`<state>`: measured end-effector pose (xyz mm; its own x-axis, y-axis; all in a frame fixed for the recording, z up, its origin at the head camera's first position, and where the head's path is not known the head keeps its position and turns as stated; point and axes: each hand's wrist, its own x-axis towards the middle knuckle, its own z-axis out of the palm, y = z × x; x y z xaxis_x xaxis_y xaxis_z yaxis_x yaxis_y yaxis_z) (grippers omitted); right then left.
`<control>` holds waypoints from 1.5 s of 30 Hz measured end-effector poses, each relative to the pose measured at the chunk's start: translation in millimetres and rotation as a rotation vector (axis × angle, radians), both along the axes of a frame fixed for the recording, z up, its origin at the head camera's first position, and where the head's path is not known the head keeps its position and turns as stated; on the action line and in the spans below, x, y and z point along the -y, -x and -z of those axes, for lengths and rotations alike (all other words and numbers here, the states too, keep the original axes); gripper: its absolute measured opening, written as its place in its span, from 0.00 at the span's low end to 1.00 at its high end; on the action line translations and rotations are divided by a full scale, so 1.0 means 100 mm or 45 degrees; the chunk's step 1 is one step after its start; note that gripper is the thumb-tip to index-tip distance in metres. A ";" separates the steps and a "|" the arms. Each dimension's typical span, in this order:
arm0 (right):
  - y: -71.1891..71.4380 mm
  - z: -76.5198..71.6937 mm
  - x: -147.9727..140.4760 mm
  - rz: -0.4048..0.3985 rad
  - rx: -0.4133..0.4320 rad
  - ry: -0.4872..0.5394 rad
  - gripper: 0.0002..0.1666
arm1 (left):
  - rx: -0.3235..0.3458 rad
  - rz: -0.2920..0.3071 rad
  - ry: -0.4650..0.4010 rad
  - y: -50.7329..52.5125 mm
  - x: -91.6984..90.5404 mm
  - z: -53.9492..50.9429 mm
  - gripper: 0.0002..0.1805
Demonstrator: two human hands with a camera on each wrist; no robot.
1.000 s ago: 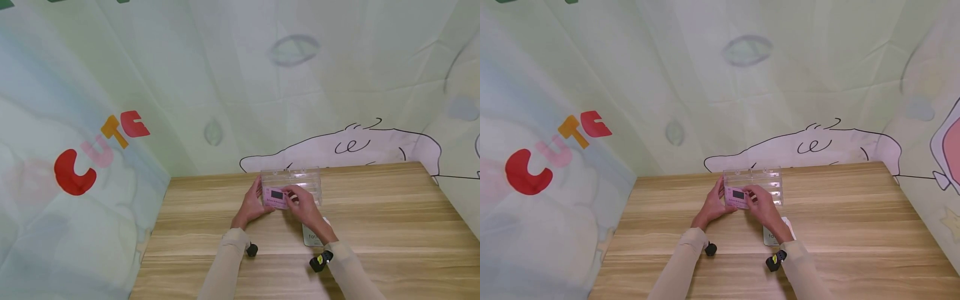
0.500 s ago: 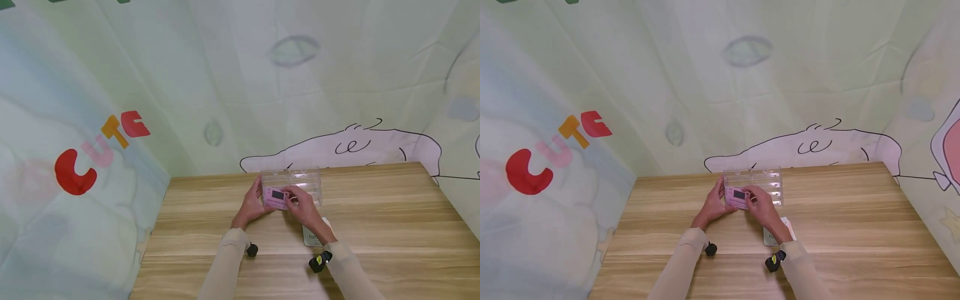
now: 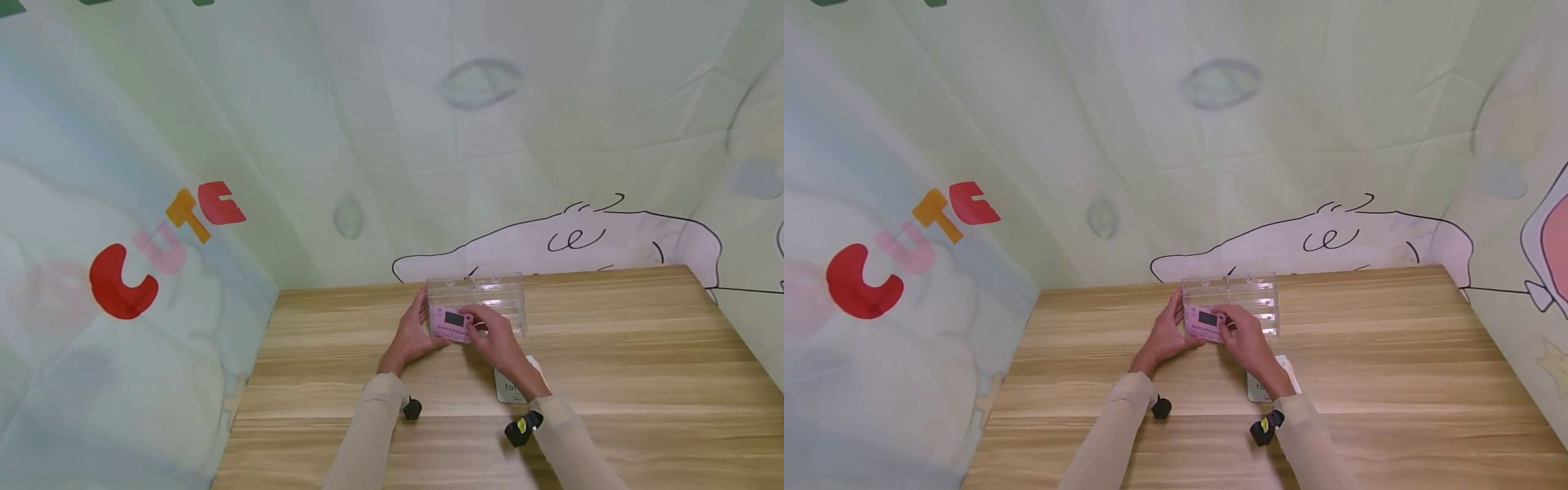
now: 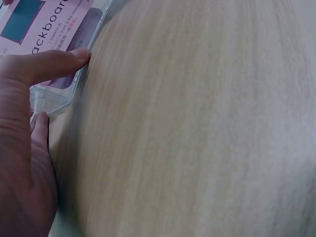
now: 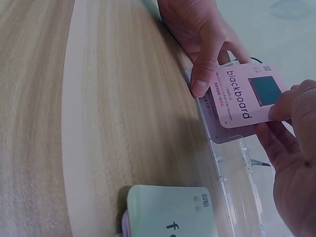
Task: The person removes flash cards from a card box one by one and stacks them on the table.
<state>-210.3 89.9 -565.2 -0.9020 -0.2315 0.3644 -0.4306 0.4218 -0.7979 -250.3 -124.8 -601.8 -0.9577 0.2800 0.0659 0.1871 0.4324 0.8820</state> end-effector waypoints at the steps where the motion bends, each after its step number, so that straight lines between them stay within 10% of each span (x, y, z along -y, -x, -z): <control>1: 0.00 0.00 -0.01 -0.001 -0.011 0.001 0.20 | 0.003 -0.002 0.004 0.00 0.00 0.00 0.72; 45: -0.11 -0.12 -0.63 0.060 -0.061 -0.082 0.21 | 0.005 0.011 -0.023 -0.01 -0.01 -0.02 0.73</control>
